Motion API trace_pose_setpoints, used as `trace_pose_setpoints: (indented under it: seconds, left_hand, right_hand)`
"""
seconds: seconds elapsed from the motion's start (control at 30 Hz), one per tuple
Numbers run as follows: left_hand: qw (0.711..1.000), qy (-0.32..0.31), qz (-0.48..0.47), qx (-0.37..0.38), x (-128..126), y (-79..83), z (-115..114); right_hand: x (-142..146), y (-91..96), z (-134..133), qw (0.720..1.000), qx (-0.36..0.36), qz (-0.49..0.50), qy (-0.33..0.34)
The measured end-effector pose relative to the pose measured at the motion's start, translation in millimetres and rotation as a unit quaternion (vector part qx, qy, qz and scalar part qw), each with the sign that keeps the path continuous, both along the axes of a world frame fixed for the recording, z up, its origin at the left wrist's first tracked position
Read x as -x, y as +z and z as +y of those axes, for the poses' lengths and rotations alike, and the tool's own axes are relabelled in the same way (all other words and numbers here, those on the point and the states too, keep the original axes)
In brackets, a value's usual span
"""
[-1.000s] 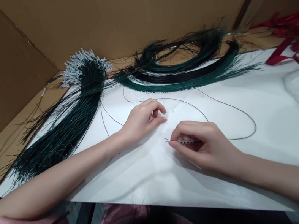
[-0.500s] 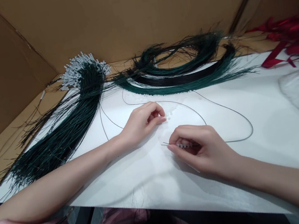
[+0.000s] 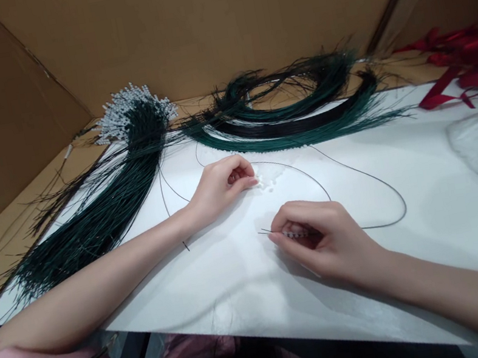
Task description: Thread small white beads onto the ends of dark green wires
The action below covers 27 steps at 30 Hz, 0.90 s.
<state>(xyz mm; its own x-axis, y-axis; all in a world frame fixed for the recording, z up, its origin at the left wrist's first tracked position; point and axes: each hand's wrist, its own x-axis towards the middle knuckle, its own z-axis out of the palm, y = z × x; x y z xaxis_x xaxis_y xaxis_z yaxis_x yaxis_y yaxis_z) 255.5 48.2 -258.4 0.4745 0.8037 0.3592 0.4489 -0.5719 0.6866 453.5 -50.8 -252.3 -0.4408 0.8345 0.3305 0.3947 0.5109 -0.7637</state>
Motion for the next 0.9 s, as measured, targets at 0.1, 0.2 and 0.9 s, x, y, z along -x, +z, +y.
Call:
trace_pose_setpoints:
  seconds: [0.1, 0.2, 0.9]
  left_hand:
    - [1.0, -0.001, 0.013, -0.003, -0.6, -0.8, 2.1]
    - [1.0, 0.004, 0.017, -0.002, -1.3, -0.3, 3.2]
    - [0.999, 0.007, 0.01, -0.031, 2.3, 2.3, 1.3]
  right_hand:
    - [-0.1, 0.3, -0.5, 1.0, 0.006, -0.001, 0.0]
    - [-0.1, 1.1, -0.6, 1.0, 0.01, -0.005, 0.001]
    - [-0.7, -0.9, -0.2, 1.0, 0.009, 0.001, 0.001]
